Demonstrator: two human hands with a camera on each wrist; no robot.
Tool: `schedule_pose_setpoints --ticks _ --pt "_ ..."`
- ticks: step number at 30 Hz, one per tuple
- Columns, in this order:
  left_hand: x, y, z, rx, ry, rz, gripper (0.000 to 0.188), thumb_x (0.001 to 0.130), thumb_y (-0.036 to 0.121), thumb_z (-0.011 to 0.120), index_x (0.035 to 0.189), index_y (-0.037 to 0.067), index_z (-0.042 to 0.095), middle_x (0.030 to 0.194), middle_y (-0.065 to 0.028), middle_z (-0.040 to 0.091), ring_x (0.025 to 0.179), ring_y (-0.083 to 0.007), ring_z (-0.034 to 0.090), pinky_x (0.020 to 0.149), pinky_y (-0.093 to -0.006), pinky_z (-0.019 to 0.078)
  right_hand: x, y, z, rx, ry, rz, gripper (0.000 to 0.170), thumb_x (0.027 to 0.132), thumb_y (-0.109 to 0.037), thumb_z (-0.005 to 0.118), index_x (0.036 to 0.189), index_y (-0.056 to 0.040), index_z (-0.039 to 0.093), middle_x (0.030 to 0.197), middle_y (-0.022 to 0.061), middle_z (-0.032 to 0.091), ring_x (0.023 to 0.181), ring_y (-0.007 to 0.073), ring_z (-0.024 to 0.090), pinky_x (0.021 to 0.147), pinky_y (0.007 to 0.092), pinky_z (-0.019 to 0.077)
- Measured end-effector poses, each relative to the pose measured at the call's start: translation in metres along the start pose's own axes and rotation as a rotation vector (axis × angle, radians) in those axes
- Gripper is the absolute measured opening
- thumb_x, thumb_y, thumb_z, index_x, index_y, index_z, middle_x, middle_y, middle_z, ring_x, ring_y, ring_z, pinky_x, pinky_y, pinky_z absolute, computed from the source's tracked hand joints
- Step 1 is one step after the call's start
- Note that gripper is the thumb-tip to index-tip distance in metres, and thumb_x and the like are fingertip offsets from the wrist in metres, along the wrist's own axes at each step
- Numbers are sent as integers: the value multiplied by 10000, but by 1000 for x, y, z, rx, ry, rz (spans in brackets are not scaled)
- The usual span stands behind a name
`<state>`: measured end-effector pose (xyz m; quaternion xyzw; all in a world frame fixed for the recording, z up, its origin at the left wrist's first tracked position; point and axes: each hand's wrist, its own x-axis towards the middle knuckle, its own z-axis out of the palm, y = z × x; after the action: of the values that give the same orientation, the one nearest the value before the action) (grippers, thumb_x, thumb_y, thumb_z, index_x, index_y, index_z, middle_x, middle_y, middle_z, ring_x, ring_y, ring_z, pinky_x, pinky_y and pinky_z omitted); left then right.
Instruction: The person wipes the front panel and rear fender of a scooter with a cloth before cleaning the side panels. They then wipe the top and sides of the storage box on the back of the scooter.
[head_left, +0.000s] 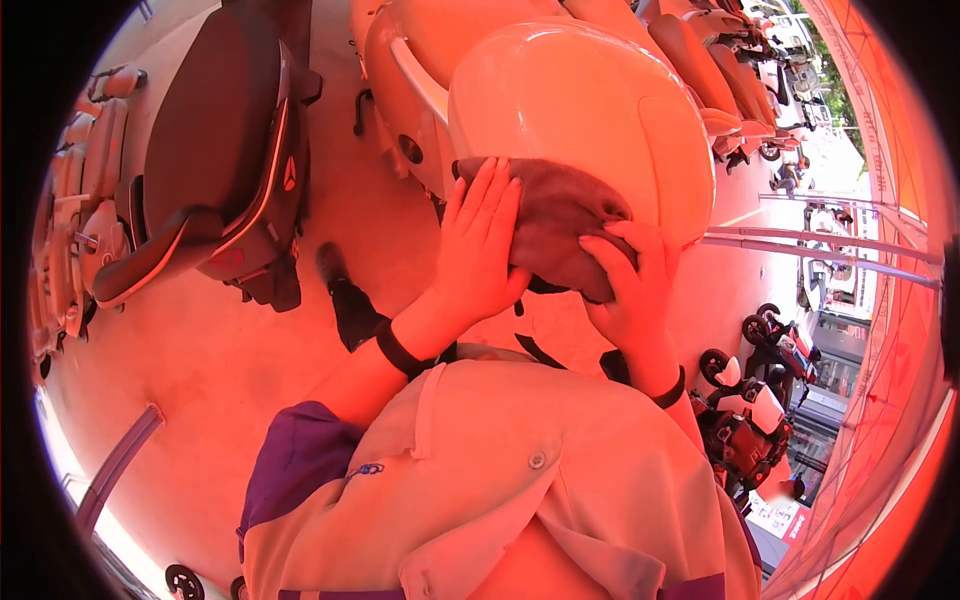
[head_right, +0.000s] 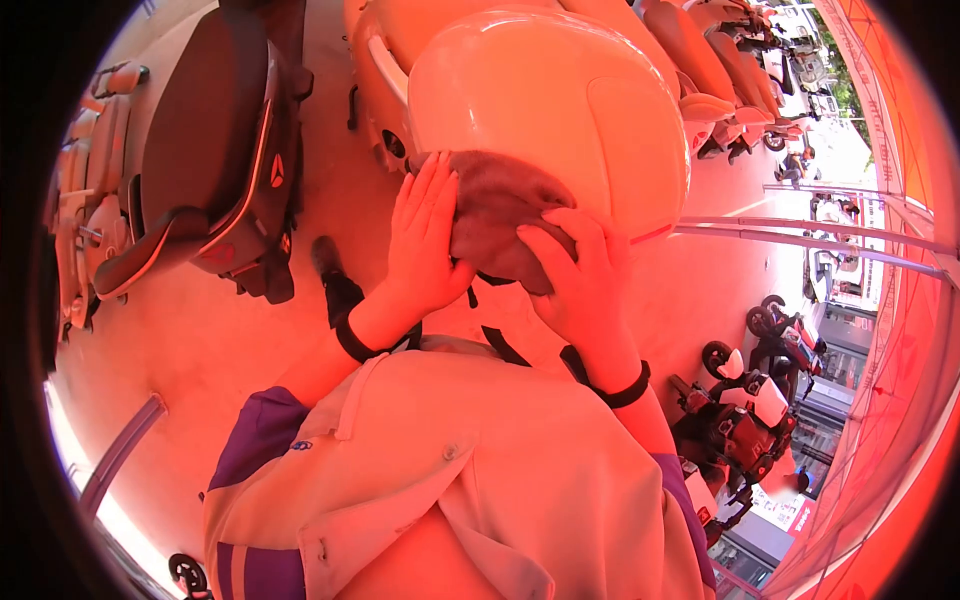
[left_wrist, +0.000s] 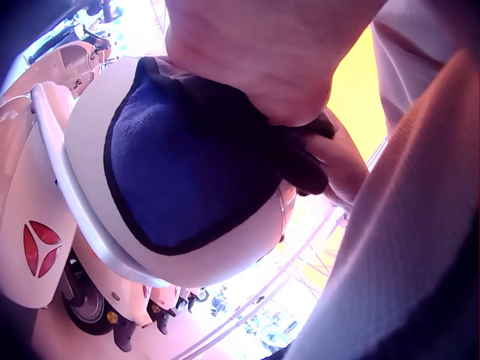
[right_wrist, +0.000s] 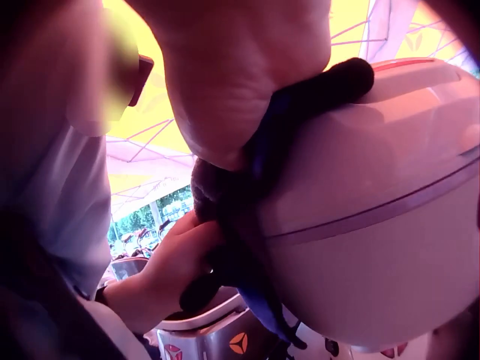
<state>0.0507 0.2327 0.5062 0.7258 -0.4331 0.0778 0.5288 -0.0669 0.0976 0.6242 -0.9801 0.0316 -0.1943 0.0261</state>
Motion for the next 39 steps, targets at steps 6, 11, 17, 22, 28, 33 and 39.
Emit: schedule_pose_setpoints --ticks 6,11,17,22,28,33,39 --pt "-27 10 8 -130 -20 -24 768 664 77 613 1377 -120 408 1520 -318 343 1440 -463 310 1151 -596 252 -2 5 1 18 9 -91 489 604 -48 756 1078 -160 709 1209 29 590 1120 283 537 928 404 442" --pt "-3 3 -3 -7 -27 2 738 674 69 610 1359 -127 418 1526 -322 326 1446 -474 289 1147 -604 250 -6 3 2 4 21 -58 486 598 -46 753 1069 -158 712 1192 24 604 1127 280 542 941 398 435" --pt "-29 14 11 -71 -104 48 685 697 75 625 1330 -114 444 1560 -306 274 1473 -476 227 1138 -634 238 -4 4 -6 2 -36 -116 503 597 -27 742 1083 -155 710 1212 30 593 1148 286 534 945 411 432" --pt "-15 13 21 -82 -72 177 856 714 74 615 1482 -75 270 1592 -291 217 1480 -503 178 1140 -682 169 -22 11 2 -10 38 -32 501 626 -17 719 1108 -154 698 1227 58 575 1141 308 523 954 432 424" --pt "52 -34 13 -106 151 59 769 860 189 588 1517 -43 261 1604 -277 197 1496 -468 157 1166 -614 188 54 -23 4 -25 4 177 535 668 -13 727 1180 -149 656 1268 71 547 1198 299 495 1001 433 382" --pt "30 -96 38 -124 -3 -221 684 977 291 521 1544 21 252 1594 -243 250 1465 -431 244 1176 -473 259 62 -43 59 -222 -6 -139 447 711 -85 718 1147 -176 673 1236 -2 582 1189 239 529 976 396 354" --pt "-7 8 24 -396 104 -201 626 905 289 600 1425 -21 440 1569 -255 300 1463 -472 231 1175 -569 188 1 -25 19 77 -61 -123 451 696 -70 713 1134 -163 656 1222 -9 589 1143 213 553 923 405 353"
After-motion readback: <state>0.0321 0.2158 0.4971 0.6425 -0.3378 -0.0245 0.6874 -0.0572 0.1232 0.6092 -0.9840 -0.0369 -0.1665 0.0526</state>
